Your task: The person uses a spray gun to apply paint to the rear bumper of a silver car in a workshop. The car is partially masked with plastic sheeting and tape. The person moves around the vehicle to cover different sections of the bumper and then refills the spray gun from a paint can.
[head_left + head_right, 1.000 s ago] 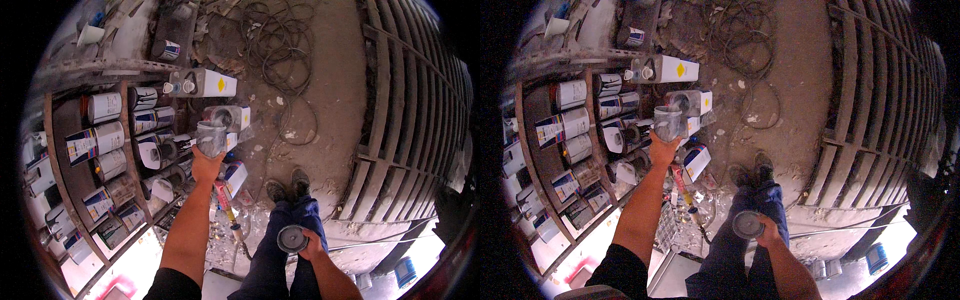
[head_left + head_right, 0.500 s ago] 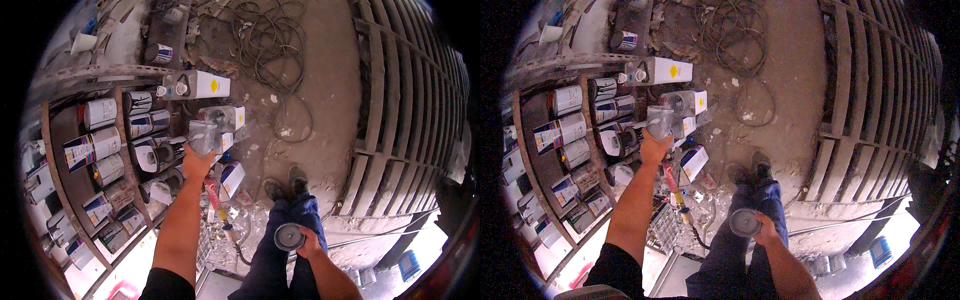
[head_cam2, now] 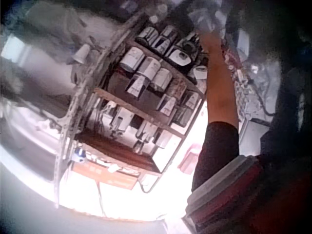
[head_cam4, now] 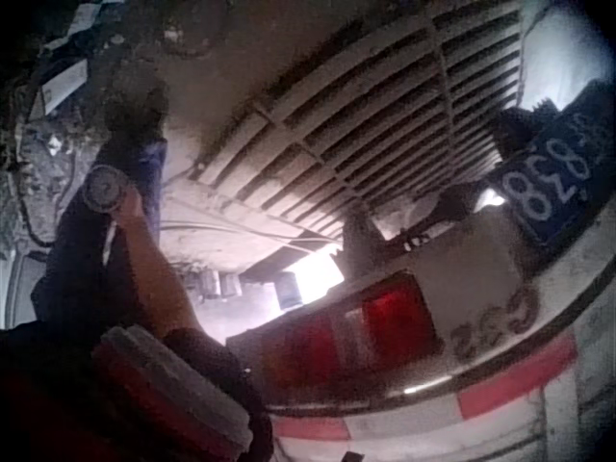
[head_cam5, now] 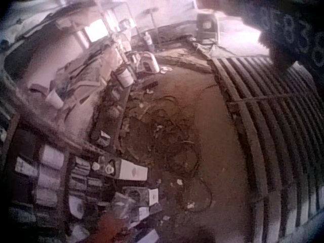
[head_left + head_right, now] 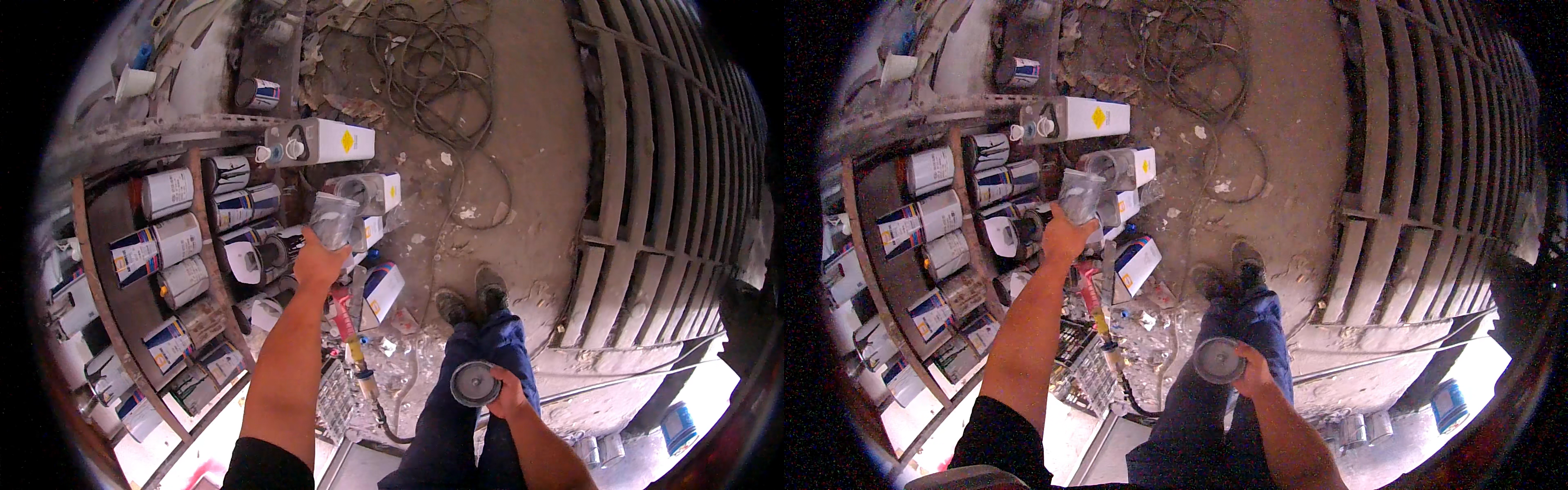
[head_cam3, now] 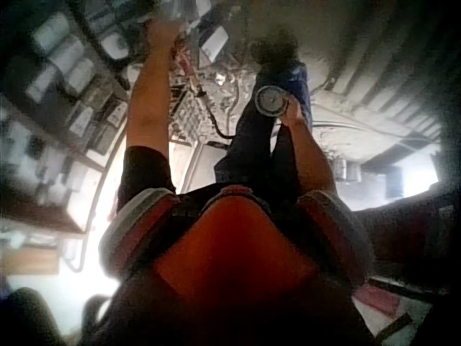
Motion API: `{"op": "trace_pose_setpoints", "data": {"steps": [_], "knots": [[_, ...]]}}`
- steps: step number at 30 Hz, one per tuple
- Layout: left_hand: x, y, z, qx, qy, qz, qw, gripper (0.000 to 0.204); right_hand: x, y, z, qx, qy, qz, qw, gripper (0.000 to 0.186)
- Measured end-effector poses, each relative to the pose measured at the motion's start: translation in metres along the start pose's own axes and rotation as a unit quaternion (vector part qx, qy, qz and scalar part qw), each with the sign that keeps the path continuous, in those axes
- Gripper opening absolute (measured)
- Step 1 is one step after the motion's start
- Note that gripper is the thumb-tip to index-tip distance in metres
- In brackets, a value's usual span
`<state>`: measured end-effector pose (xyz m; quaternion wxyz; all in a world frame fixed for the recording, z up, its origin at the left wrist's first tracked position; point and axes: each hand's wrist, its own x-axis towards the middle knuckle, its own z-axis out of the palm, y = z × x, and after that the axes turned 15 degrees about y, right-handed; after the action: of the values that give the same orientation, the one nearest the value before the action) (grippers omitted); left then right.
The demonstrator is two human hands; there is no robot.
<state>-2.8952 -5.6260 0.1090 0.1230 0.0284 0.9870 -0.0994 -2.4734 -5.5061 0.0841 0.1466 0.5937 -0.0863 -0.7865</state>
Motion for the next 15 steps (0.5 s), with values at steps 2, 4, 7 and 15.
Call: {"op": "trace_pose_setpoints", "data": {"steps": [2,4,7,15], "knots": [[0.000,0.003,0.000,0.011,0.001,0.006,1.000,0.087,-0.001,-0.001,0.000,-0.001,0.010,0.002,1.000,0.046],[0.001,0.008,-0.001,0.019,-0.002,0.006,1.000,0.083,-0.003,-0.003,0.001,-0.001,0.008,-0.003,1.000,0.046],[-0.001,0.011,-0.002,0.025,0.000,0.012,1.000,0.081,-0.005,-0.005,0.002,-0.008,0.004,-0.005,1.000,0.046],[-0.002,0.016,-0.001,0.023,0.001,0.015,1.000,0.082,0.002,-0.004,-0.013,0.017,0.001,-0.015,1.000,0.046]]}}
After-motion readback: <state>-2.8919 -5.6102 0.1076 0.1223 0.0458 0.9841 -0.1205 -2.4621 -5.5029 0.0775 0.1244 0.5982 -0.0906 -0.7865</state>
